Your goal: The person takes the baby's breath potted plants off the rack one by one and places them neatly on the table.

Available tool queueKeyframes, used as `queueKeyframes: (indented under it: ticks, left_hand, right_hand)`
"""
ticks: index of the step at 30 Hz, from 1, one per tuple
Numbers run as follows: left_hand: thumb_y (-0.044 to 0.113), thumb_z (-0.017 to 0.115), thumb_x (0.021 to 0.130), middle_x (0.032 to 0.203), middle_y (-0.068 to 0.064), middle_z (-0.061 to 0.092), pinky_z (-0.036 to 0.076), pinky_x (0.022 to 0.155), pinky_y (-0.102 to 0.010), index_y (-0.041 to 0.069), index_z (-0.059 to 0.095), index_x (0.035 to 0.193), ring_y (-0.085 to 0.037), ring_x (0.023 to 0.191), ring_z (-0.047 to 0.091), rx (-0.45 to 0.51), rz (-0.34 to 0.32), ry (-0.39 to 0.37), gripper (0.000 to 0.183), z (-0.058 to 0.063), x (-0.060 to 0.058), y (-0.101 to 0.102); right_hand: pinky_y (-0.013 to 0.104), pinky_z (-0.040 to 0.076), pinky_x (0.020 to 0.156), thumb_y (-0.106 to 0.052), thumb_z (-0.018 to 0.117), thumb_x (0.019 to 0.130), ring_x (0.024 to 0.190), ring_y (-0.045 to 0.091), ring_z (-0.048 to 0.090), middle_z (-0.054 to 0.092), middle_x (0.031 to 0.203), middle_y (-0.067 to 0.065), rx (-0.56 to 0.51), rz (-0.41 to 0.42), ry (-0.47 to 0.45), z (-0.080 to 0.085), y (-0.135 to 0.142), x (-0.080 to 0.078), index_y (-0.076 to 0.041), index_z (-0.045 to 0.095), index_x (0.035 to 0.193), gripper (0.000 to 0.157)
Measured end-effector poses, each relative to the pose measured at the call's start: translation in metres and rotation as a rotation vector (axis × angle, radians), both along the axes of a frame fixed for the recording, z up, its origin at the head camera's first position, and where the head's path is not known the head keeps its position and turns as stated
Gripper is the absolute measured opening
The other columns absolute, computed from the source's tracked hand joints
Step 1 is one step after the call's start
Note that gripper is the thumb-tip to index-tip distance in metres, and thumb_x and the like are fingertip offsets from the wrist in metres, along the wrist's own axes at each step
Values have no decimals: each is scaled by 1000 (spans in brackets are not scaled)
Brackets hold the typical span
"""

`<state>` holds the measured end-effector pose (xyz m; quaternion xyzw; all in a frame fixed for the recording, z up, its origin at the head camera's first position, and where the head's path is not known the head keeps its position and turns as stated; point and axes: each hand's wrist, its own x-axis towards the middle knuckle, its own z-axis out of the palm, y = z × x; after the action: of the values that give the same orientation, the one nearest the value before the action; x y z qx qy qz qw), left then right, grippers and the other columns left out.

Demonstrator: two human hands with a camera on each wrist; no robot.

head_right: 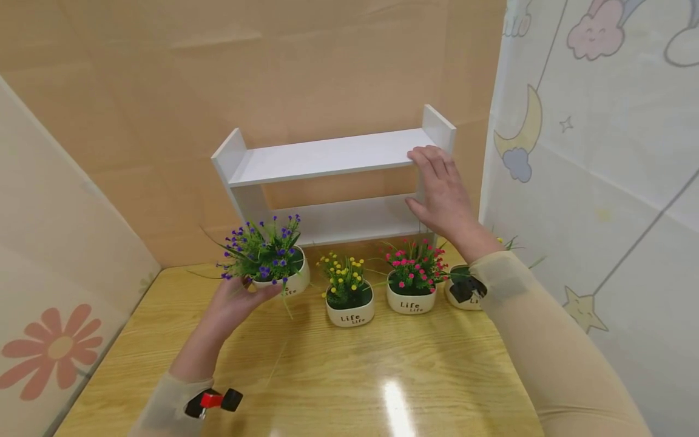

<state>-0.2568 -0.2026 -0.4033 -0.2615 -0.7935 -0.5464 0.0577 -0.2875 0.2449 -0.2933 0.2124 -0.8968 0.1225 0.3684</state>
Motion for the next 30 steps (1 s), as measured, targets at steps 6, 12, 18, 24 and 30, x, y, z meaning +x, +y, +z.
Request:
queueKeyframes:
  ticks: [6,12,18,24,30]
  left_hand:
    - [22,94,92,159,7,56,45,119,-59,40,49,162,-29,150,52,-42,16,-54,85,-14,1,-6]
    - [29,94,92,157,7,59,47,115,-61,42,47,162,-30,146,55,-50,14,-108,85,-31,-1,-9]
    - [32,94,91,156,1,61,49,113,-61,37,46,163,-32,145,57,-92,48,-162,87,-48,-5,-9]
    - [25,92,93,155,0,62,48,115,-59,33,49,161,-31,145,57,-110,3,-181,81,-65,-11,-13]
    - [29,90,96,156,2,61,48,114,-59,32,51,161,-31,146,54,-126,-28,-244,76,-80,-15,-21]
  right_hand:
    - [50,22,131,-1,91,84,153,44,28,38,161,22,10,5,2,1,1,-1,-3,38,160,93]
    - [49,21,131,-2,90,85,154,44,28,38,162,22,2,14,4,1,1,-2,-2,38,160,91]
    - [49,21,131,-2,90,85,154,44,28,38,162,22,-1,14,8,0,2,-2,-2,38,160,91]
    - [49,21,131,-1,90,85,154,44,28,38,162,22,-11,19,11,0,0,-2,-2,39,160,91]
    - [50,21,131,-1,90,85,153,44,28,38,162,23,-6,15,8,0,-3,-4,-2,39,160,91]
